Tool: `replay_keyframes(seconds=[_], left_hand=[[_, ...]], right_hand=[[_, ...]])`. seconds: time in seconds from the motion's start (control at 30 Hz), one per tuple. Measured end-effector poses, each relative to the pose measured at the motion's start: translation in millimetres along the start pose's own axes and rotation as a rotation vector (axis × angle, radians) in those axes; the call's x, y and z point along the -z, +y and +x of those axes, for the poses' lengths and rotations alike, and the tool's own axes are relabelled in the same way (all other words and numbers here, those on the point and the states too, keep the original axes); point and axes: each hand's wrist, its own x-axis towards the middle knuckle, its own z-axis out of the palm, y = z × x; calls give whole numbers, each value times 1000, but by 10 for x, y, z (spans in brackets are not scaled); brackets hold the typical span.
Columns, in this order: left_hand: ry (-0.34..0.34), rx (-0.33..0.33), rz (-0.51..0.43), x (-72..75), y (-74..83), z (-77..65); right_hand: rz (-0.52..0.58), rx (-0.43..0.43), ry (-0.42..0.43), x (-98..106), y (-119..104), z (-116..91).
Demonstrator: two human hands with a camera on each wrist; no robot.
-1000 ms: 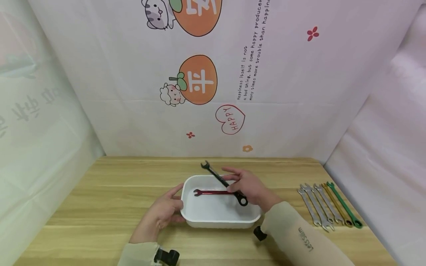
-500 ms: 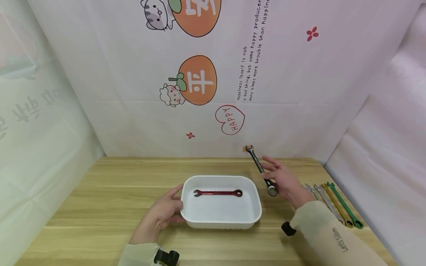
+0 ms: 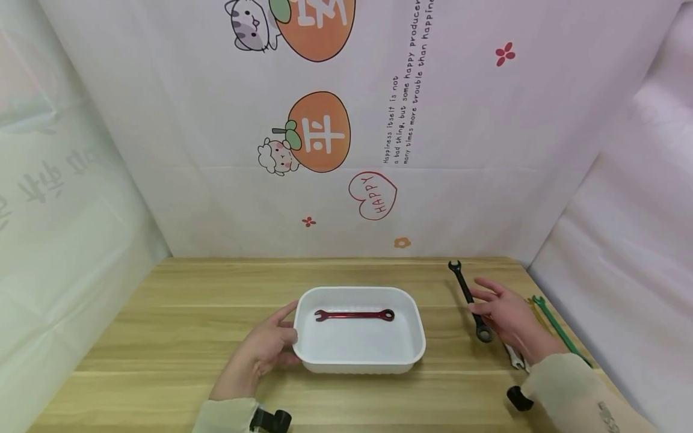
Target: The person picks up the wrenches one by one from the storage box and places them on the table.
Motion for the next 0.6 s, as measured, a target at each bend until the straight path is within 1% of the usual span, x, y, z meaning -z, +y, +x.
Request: replay_keyframes(seconds=[0.13,0.3,0.47,0.6], left_hand=[[-3,3,1,-5,-3,1],[-12,1,-3,-9,-6,2],[-13,3,-7,-12,-5,-1],[-15,1,-11,-9,-2,-2]], right_hand=[[-89,-30,14,99,138,-93],[-155,-49,5,190,280,-184],[-244,-74,-10,252,345,-239],[-278,-78,-7,237,344,-269]])
